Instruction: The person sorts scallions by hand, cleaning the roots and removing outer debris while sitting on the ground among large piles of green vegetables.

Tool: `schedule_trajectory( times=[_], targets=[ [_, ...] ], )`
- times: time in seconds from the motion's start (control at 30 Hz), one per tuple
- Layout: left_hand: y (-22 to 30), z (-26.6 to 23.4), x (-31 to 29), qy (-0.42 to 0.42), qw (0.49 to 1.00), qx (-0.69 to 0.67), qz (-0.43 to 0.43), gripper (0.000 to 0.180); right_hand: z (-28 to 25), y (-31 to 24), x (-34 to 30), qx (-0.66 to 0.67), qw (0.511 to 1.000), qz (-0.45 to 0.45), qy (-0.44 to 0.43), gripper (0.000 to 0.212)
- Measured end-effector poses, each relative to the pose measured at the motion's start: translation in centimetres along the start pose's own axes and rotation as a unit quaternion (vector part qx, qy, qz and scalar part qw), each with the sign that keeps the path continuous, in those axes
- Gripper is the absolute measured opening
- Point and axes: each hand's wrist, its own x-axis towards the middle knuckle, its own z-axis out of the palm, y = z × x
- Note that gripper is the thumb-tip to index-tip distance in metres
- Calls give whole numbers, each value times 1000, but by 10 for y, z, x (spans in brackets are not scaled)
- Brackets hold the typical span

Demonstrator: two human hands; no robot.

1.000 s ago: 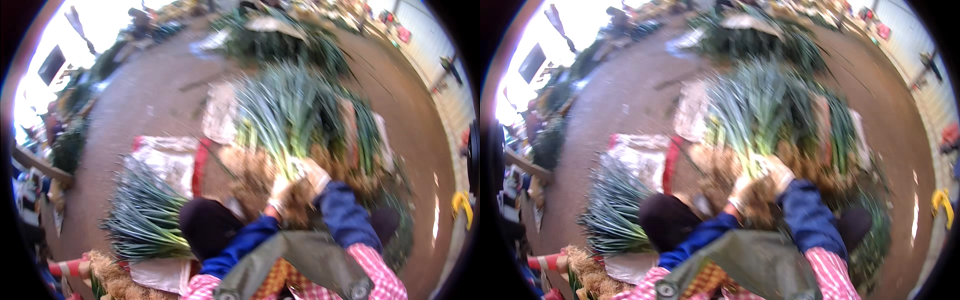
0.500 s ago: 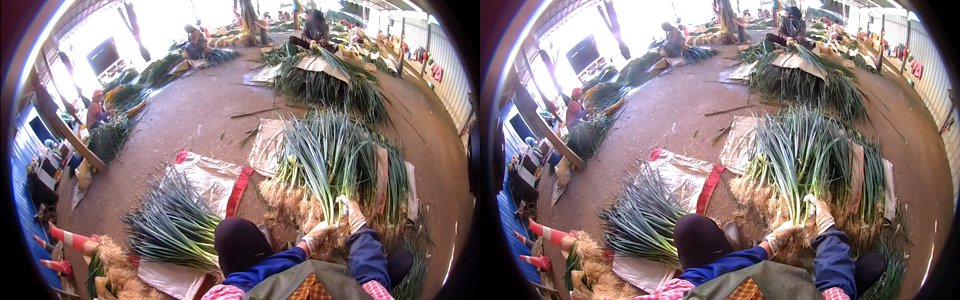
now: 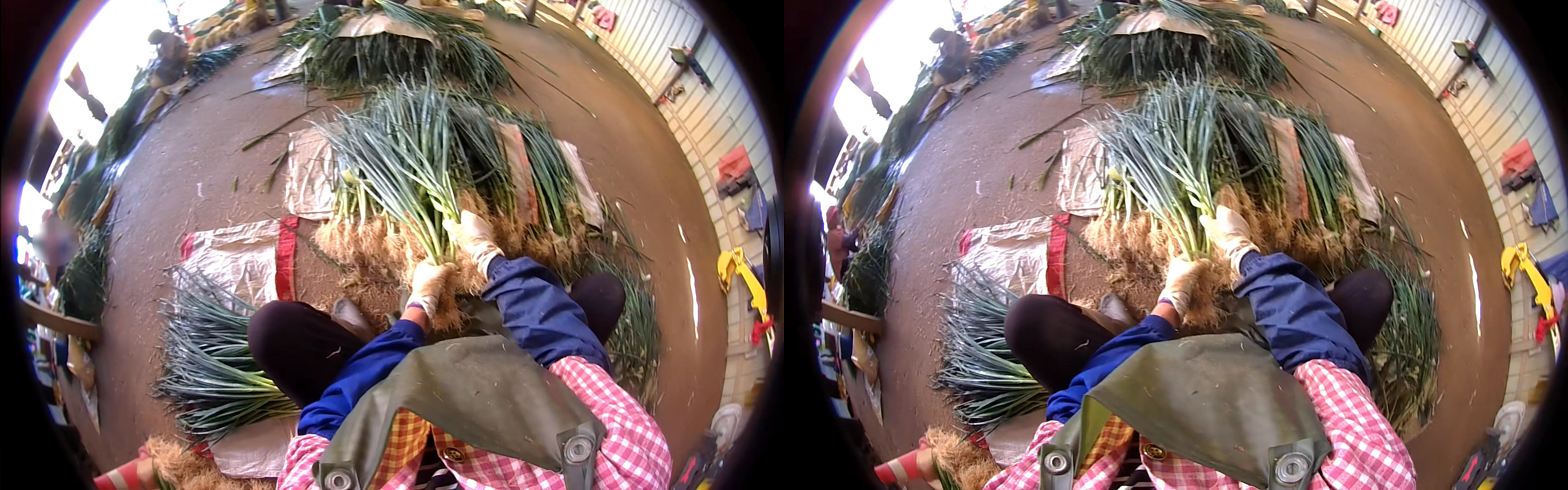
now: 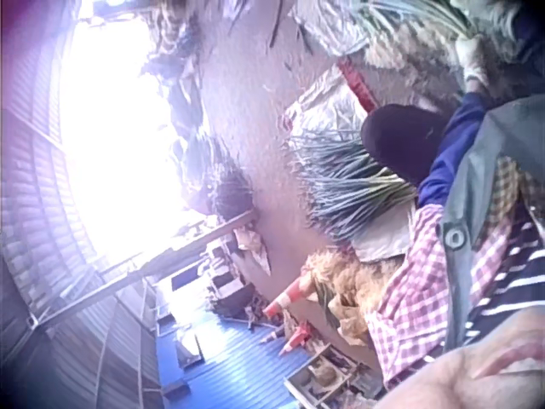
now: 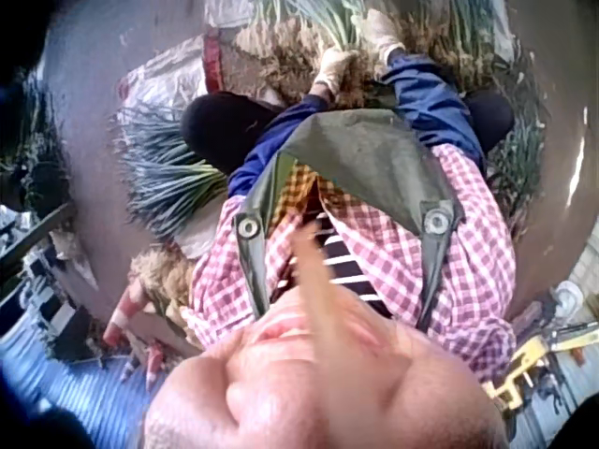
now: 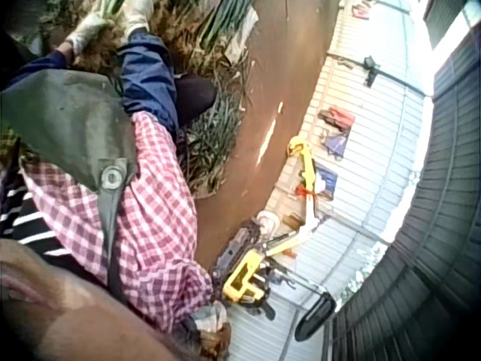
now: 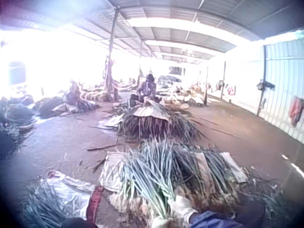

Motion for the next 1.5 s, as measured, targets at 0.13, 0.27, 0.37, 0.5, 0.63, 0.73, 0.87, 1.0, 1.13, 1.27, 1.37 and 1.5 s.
schedule_trajectory(
  times=[0.13,0.27,0.37,0.5,0.63,0.73,0.87,1.0,1.13,1.27,1.37,1.5],
  targets=[
    [11,18,-6,46,996,-74,-15,14,-10,4,-24,286,956,18,-62,21],
    [23,2,-18,46,963,-262,-39,9,-5,-9,-71,468,861,-30,-196,32],
    [33,-2,-30,-14,967,-242,-73,15,-13,-6,-84,532,834,-10,-143,38],
    [51,23,-50,16,951,-294,-88,16,-27,-9,-80,470,874,-7,-124,32],
    [25,10,-26,-13,962,-268,-51,13,-3,-9,-72,458,874,-92,-133,27],
    [-4,-19,-1,-19,971,-233,-54,15,2,-18,-74,436,888,-10,-147,24],
    [15,6,-3,50,944,-316,-83,13,-14,-10,-99,540,798,62,-260,21],
    [17,-20,-1,-45,959,-280,-29,23,-43,-4,-119,629,679,76,-372,13],
    [39,-14,-21,-56,966,-252,-15,39,-136,-17,-168,582,801,51,-132,26],
    [36,-12,-19,-100,958,-269,-16,42,-279,58,-225,523,851,6,-45,19],
    [48,1,-31,-108,960,-259,-17,40,-398,181,-305,253,921,238,177,18],
    [46,12,-23,-112,960,-256,-33,37,-463,261,-346,-127,881,409,204,16]
  ],
)
